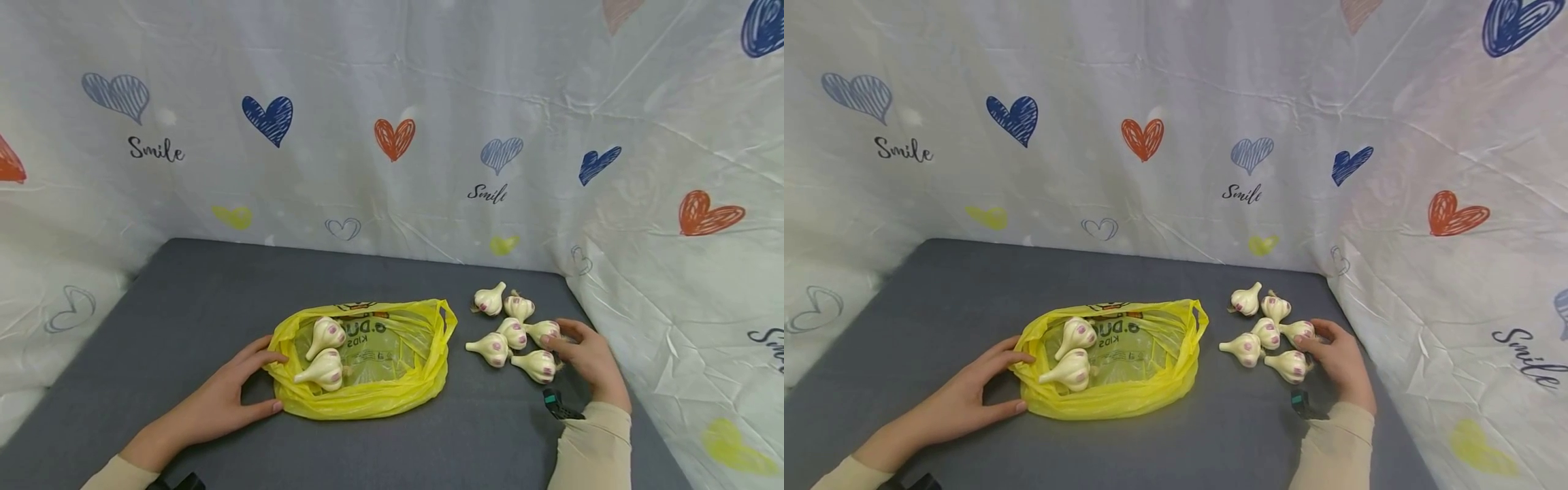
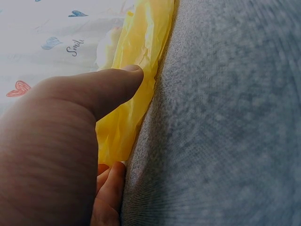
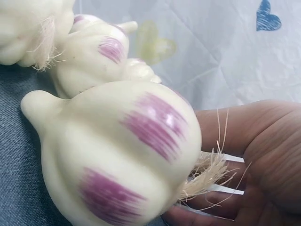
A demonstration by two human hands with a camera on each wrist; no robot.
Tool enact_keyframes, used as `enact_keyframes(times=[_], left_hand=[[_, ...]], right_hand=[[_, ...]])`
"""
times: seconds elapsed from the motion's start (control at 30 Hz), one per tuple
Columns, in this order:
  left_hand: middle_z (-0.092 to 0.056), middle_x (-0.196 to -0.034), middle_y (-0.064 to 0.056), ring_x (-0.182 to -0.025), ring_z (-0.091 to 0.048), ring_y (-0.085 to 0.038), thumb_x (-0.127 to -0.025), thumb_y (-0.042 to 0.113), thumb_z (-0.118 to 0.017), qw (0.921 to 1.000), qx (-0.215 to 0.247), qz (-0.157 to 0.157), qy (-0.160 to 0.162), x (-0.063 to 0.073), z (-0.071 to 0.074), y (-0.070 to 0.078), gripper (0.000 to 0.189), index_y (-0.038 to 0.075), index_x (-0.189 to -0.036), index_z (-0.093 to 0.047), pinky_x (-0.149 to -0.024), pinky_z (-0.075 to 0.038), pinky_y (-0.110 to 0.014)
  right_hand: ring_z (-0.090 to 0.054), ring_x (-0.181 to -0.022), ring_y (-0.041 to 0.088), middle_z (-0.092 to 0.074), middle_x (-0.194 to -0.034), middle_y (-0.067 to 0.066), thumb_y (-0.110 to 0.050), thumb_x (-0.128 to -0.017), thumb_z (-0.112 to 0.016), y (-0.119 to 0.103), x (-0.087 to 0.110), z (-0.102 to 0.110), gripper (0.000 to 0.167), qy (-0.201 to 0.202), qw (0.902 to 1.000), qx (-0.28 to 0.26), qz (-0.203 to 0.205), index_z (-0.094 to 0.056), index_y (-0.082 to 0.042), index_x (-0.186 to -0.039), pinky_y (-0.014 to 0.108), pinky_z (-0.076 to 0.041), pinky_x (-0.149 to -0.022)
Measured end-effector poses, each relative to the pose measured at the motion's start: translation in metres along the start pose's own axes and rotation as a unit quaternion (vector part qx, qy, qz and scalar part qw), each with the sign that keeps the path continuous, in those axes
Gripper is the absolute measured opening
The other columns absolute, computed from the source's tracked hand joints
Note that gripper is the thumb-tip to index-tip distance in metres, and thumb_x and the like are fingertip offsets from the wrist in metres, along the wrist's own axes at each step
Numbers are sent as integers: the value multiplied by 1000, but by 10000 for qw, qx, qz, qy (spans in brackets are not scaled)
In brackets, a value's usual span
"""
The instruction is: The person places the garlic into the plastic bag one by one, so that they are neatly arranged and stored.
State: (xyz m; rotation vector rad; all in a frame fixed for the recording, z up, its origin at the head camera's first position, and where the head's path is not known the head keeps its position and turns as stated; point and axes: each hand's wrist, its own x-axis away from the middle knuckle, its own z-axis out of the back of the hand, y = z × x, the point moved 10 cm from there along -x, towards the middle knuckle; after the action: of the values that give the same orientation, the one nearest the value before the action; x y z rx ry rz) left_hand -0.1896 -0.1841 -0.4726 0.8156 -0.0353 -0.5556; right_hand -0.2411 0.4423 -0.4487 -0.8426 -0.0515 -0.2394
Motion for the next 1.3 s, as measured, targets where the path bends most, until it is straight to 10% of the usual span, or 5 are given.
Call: enact_keyframes(times=[0.37, 0.73, 1.03, 1.3], left_hand=[[-36, -172, -14, -152, -43, -47, -97, 51, -84, 9999, -123, -55, 30, -1, 0, 0, 59, 36, -148, -59, -104, -47, -72], [-35, -172, -17, -152, -41, -50, -97, 49, -84, 9999, -45, -95, 24, -1, 0, 0, 58, 35, -147, -59, -105, -46, -74], [-35, -172, -17, -152, -41, -50, -97, 51, -83, 10000, -22, 1, -10, -1, -1, 0, 58, 34, -147, -60, -105, -46, -74], [-35, -172, -18, -152, -40, -51, -97, 52, -83, 10000, -25, 31, -11, 0, 0, -1, 59, 33, -147, -60, -105, -46, -74]], right_hand=[[-59, -100, -1, -49, -158, 36, -38, -107, -75, 1, -1, 0, 80, 43, 10000, -51, 45, -40, 9, -162, 23, -54, -82], [-47, -145, 49, -44, -163, 35, -45, -104, -76, 0, 1, 15, 86, 642, 9977, -112, -195, -39, 5, -164, 61, -43, -112], [-61, -129, 32, -59, -154, 26, -47, -103, -77, -20, 13, 38, 78, 1419, 9898, 24, 93, -51, 0, -160, 20, -46, -84], [-53, -109, -6, -63, -152, 18, -47, -102, -79, -39, 16, 46, 72, 1726, 9845, -132, 278, -56, -8, -158, 16, -45, -83]])
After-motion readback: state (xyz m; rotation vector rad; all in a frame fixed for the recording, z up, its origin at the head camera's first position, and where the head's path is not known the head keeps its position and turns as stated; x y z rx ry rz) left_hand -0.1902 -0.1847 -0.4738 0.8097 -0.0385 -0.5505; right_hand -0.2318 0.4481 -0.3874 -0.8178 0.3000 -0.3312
